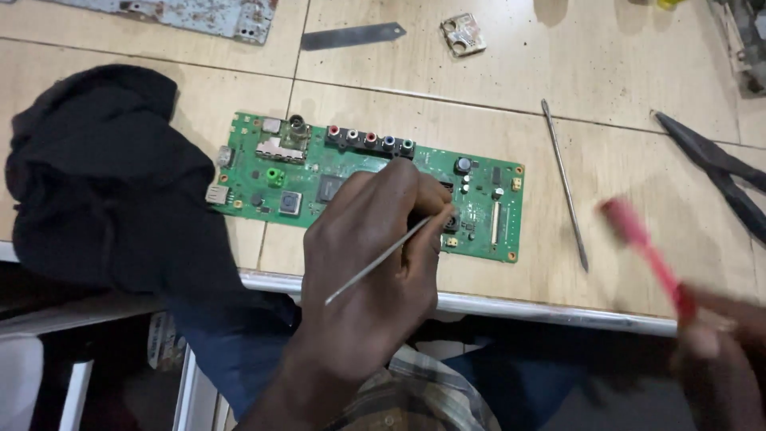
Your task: Repairing and cleaning a circuit board using a metal probe and a brush
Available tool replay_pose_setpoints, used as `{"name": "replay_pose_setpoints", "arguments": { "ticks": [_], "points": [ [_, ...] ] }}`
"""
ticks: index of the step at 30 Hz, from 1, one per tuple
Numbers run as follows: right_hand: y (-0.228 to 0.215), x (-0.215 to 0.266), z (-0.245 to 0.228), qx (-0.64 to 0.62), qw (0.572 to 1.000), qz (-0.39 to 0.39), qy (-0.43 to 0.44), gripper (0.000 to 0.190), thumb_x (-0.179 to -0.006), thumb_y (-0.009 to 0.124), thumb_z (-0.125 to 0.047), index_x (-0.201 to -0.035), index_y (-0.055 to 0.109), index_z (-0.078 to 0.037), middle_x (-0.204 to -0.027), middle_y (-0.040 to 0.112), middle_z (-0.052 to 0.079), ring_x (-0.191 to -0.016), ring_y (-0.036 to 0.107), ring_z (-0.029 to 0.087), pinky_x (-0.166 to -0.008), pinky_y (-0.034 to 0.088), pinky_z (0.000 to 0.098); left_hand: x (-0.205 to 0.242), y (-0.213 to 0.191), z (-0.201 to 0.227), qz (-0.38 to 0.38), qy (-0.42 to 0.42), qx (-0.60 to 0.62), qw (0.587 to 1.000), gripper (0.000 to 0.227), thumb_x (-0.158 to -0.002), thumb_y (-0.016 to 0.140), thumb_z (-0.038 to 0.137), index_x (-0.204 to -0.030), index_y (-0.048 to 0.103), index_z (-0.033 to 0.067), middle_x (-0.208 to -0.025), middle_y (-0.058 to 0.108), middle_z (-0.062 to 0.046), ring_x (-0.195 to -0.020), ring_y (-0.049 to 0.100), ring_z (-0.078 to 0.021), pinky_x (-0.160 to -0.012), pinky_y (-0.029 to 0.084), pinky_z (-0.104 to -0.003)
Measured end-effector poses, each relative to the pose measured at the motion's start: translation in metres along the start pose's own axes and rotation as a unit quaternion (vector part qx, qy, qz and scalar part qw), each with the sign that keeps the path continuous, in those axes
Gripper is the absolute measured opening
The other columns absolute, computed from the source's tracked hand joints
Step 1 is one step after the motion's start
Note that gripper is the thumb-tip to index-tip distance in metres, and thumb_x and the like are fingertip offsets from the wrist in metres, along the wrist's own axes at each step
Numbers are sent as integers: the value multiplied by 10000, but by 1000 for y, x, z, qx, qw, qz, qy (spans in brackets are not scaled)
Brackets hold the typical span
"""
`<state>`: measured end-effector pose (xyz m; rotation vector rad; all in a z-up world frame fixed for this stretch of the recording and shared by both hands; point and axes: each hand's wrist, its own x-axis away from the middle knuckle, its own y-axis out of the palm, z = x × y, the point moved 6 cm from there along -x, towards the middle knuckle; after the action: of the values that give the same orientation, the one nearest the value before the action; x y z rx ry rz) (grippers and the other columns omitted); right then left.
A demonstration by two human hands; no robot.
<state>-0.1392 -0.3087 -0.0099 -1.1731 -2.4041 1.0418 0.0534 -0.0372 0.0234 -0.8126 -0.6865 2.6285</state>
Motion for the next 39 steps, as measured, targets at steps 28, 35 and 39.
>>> {"name": "replay_pose_setpoints", "arguments": {
  "ticks": [28, 35, 39],
  "points": [
    [54, 17, -132, 66, 990, -33, -118, 139, -1002, 744, -53, -1140, 741, -38, -907, 694, 121, -670, 617, 175, -577, 497, 301, 1, -16, -3, -44, -92, 163, 981, 149, -946, 655, 328, -918, 664, 181, -946, 722, 2, -908, 696, -186, -776, 588, -342],
    [69, -2, -120, 293, 941, -37, -165, 441, -818, 723, -207, -1259, 720, -206, -894, 775, 8, -887, 730, 298, -782, 515, 506, -2, -21, 0, -32, -71, 153, 985, 137, -943, 655, 292, -883, 656, 169, -887, 721, 22, -860, 685, -159, -785, 516, -319],
    [69, 4, -128, 288, 937, -58, -191, 503, -781, 733, -217, -1283, 721, -192, -987, 763, 91, -910, 712, 316, -771, 510, 495, 0, -25, -3, -10, -85, 217, 972, 164, -952, 649, 293, -909, 654, 134, -931, 710, -13, -919, 714, -172, -806, 594, -317]
  ]
}}
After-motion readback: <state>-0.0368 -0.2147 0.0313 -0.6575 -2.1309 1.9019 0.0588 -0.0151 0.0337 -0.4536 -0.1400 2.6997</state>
